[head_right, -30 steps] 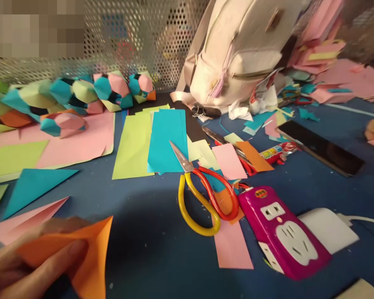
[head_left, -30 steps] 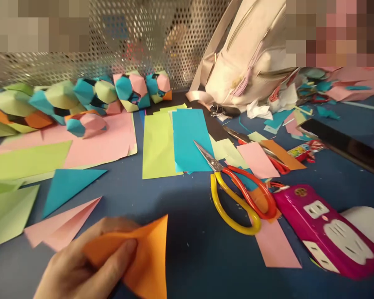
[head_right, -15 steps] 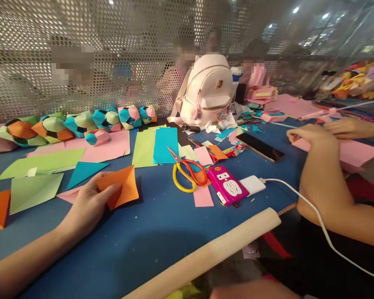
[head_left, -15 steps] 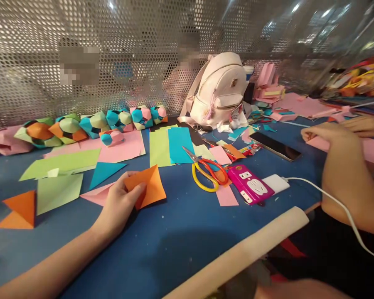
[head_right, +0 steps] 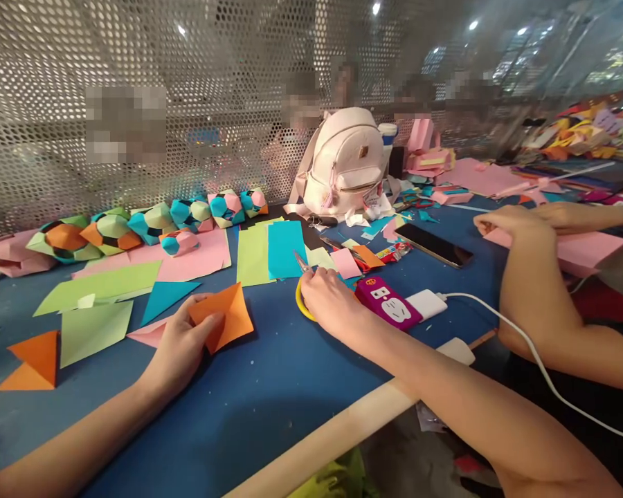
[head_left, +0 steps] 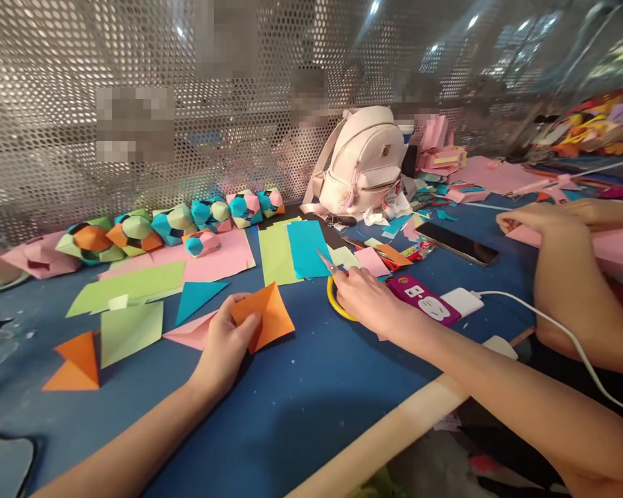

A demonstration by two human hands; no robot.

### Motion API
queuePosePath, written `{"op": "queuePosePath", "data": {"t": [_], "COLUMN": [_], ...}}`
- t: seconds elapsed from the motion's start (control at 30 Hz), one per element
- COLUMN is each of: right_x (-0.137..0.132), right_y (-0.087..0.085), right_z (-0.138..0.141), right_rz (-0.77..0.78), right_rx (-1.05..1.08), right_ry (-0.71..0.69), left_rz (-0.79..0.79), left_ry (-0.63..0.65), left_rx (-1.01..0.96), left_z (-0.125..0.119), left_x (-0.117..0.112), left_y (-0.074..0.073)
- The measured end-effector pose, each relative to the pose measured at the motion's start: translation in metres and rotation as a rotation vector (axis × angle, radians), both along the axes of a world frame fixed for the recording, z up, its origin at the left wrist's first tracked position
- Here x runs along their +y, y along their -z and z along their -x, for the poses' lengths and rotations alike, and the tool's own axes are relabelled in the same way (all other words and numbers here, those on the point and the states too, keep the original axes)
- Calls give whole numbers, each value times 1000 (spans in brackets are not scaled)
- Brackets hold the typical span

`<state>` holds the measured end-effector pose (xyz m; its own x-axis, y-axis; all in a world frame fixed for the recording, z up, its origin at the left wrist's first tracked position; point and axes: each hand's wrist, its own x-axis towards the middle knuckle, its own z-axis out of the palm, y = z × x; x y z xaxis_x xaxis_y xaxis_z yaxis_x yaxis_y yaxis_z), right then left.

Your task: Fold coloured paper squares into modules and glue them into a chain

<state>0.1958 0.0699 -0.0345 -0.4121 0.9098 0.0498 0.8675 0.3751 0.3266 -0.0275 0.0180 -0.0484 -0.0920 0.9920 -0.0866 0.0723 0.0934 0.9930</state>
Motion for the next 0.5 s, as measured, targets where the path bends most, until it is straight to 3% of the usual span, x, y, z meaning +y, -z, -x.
{"op": "queuePosePath", "data": {"t": [0.13, 0.4, 0.5], "right_x": [-2, 30, 26], "right_y": [-7, -14, -21], "right_z": [13, 40, 43], "right_rz": [-17, 83, 104], "right_rx": [38, 92, 379], "right_ry": [-80, -135, -172], "left_rz": [1, -8, -24], "left_ry": [16, -45, -53], "left_rx": [-34, -97, -118], "left_z": [1, -1, -1], "left_x": [1, 3, 2], "left_y": [2, 6, 7]}}
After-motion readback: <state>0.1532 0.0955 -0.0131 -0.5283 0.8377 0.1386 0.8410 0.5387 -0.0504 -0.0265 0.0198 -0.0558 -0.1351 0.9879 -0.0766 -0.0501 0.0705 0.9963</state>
